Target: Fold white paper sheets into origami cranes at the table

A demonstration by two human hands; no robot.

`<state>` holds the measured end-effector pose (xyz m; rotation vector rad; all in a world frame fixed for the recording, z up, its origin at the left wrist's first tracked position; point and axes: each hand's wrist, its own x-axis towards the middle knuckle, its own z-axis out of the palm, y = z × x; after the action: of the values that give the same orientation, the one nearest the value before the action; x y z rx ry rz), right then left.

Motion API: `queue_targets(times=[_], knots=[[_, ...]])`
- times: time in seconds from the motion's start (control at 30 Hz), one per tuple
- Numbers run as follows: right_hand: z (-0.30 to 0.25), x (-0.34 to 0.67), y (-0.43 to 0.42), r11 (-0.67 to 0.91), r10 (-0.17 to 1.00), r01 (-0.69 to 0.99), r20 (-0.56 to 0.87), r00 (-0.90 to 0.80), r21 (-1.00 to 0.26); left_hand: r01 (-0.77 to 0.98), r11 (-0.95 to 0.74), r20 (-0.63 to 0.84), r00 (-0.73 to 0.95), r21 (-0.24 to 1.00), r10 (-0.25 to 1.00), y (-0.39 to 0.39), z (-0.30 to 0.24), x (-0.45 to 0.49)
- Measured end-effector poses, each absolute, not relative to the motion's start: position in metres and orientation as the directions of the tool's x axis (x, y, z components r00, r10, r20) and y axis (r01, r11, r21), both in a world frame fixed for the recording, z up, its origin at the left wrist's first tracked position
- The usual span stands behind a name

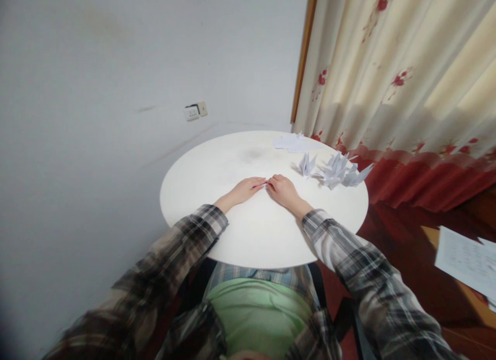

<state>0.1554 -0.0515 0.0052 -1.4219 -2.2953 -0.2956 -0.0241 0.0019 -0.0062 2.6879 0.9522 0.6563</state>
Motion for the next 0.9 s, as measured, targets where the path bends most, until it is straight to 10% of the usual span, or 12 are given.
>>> queue_targets(times=[0.9], knots=[[-0.0006, 0.1583, -0.0466, 0.529, 0.733, 0.845, 0.547, -0.405, -0.083, 0.474, -0.82, 0.373, 0.733, 0.32, 0.569, 0.004, -0.0071, -0.0224]])
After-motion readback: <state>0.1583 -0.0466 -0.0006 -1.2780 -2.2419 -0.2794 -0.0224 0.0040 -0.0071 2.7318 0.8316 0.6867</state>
